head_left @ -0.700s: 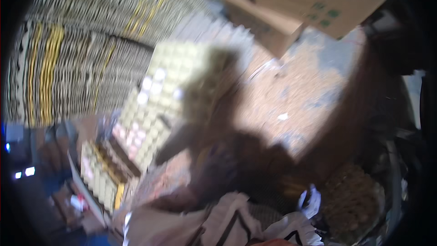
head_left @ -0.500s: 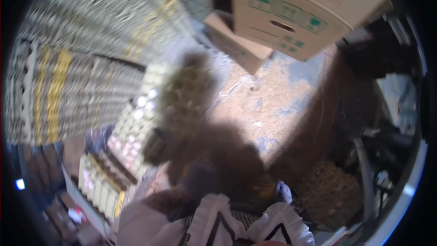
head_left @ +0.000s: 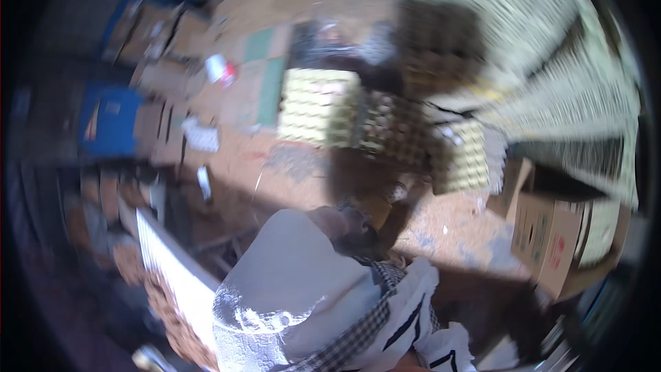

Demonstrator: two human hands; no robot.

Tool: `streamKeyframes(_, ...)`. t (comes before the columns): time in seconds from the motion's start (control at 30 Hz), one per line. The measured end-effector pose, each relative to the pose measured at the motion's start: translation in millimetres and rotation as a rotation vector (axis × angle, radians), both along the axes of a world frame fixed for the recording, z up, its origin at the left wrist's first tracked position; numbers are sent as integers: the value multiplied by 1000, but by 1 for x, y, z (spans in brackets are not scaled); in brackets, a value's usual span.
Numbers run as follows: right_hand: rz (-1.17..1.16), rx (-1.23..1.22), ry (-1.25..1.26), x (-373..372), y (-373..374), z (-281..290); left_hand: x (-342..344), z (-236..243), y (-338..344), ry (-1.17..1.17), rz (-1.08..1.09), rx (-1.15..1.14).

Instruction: The person fills multiple white plastic trays with a brown granular material by hand and using a tray to scoop the material, then stacks cardboard sheets.

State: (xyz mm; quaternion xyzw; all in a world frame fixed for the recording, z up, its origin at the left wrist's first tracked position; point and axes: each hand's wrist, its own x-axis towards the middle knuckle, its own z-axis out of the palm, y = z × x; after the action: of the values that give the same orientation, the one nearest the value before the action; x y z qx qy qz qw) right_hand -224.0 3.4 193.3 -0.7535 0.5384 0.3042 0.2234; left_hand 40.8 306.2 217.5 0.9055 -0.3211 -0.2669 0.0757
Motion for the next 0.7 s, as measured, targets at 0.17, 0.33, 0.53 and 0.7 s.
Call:
streamKeyframes(0.17, 361, 162, -81, 99, -54, 54, 6, 159, 90, 488, 587, 253)
streamKeyframes(0.33, 670, 280, -156, 220, -36, 74, -133, 169, 180, 397, 1225, 113)
streamKeyframes(0.53, 977, 368, -153, 319, 54, 78, -245, 222, 200, 10, 1714, 266)
streamKeyframes(0.7, 1229, 438, -79, 360, 176, 71, -301, 236, 273, -525, 1960, 480)
